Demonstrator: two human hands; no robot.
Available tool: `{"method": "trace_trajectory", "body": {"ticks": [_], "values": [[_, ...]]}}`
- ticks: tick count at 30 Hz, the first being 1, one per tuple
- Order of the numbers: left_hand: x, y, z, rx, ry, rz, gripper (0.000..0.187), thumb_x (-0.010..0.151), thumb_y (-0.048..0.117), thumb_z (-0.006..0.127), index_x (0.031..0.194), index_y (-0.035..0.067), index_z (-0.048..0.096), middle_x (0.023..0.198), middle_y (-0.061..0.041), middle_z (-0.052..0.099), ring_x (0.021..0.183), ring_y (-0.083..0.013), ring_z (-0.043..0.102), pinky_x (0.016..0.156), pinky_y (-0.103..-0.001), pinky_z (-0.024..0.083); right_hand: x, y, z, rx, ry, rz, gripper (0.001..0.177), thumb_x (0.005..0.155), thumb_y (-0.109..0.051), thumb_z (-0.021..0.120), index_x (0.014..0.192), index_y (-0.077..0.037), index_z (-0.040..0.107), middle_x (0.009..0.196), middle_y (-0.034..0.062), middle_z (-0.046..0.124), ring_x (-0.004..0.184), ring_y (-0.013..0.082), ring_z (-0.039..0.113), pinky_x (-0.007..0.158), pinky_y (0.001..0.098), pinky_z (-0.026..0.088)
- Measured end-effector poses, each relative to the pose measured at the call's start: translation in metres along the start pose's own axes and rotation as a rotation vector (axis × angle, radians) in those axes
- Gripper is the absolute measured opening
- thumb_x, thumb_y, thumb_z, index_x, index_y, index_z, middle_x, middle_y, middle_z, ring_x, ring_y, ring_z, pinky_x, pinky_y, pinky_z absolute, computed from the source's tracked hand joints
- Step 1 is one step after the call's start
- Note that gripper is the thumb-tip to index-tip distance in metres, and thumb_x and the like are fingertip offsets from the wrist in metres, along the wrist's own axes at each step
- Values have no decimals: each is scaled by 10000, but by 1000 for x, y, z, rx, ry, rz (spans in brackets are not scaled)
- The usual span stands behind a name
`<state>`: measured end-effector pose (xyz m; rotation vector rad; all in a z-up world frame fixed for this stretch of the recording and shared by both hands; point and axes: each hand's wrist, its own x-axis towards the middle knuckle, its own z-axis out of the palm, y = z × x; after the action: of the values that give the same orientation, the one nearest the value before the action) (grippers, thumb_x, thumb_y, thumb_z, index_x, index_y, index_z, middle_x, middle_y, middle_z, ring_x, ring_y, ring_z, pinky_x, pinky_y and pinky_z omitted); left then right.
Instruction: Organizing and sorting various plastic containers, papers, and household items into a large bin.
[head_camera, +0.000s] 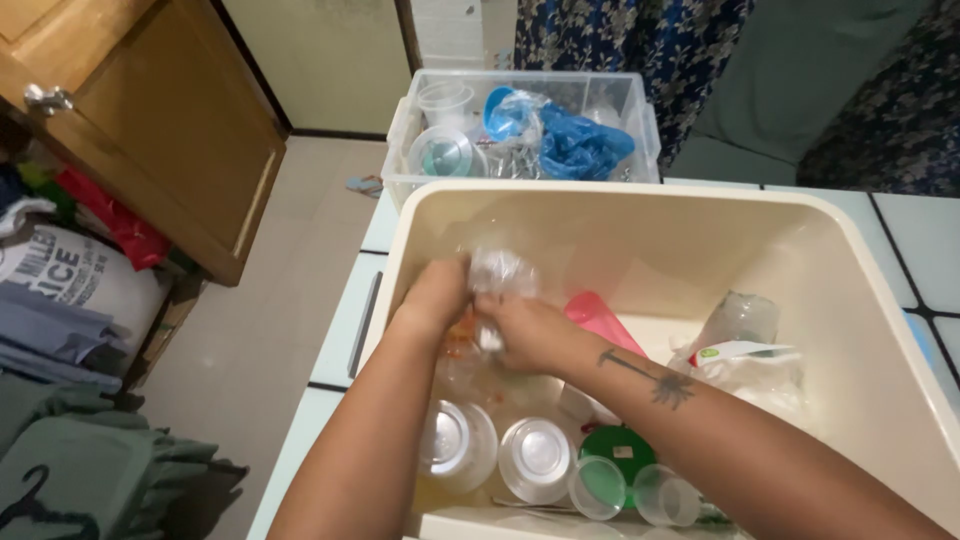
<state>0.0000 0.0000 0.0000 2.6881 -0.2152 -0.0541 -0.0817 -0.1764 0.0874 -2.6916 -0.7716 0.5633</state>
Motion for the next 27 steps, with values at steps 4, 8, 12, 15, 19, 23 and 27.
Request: {"method": "trace_trajectory", "body": {"ticks": [4, 8, 12, 15, 19, 23, 27], "values": [[-6, 11, -13, -140, 190, 34, 304, 803, 7, 734, 1092, 11, 640, 1010, -279, 679, 1005, -474, 665, 875, -494, 537, 29, 34, 39, 130, 348, -195, 741, 713, -89, 779, 1403, -125, 513, 1389, 169, 537, 1205, 393, 574, 938, 463, 501], [-7, 17, -15, -199, 266, 37, 329, 746, -32, 730, 1059, -7, 629, 1026, -282, 645, 967, -477, 648, 859, -489, 536, 41, 46, 54, 134, 471, -423, 712, 704, -80, 784, 1359, -20, 512, 1393, 212, 513, 1210, 425, 566, 963, 470, 502], [2, 4, -8, -163, 348, 71, 408, 752, -57, 666, 1153, -38, 598, 1122, -330, 616, 985, -508, 635, 849, -502, 532, 50, 34, 42, -37, 300, -511, 490, 713, -118, 824, 1146, -49, 604, 1280, 192, 551, 1231, 421, 567, 949, 477, 514], [-3, 2, -19, -19, 242, -25, 373, 845, 68, 657, 1210, -8, 637, 1135, -291, 672, 1003, -462, 674, 846, -505, 552, 57, 27, 46, 77, 321, -275, 519, 760, -167, 817, 1206, -57, 575, 1331, 183, 534, 1139, 398, 619, 931, 481, 521], [-71, 78, -100, 356, -337, -147, 499, 765, 438, 835, 1130, 105, 764, 1119, -143, 723, 1059, -302, 710, 910, -438, 570, 70, 45, 63, 199, 481, -215, 708, 765, 13, 640, 1446, -122, 499, 1376, 198, 537, 1101, 441, 616, 912, 507, 513], [-89, 69, -82, 510, -594, -49, 594, 646, 468, 917, 1124, 157, 752, 1118, -100, 746, 1051, -291, 722, 909, -418, 566, 56, 34, 45, 257, 471, -190, 685, 764, -134, 786, 1382, -140, 489, 1329, 174, 554, 1118, 428, 608, 914, 490, 512], [-80, 23, -48, 562, -534, 122, 355, 716, 178, 806, 1070, 164, 817, 1064, -114, 795, 989, -295, 756, 846, -414, 607, 50, 22, 33, 154, 304, -356, 713, 733, -139, 801, 1382, -172, 507, 1286, 127, 573, 1139, 390, 613, 936, 466, 508]]}}
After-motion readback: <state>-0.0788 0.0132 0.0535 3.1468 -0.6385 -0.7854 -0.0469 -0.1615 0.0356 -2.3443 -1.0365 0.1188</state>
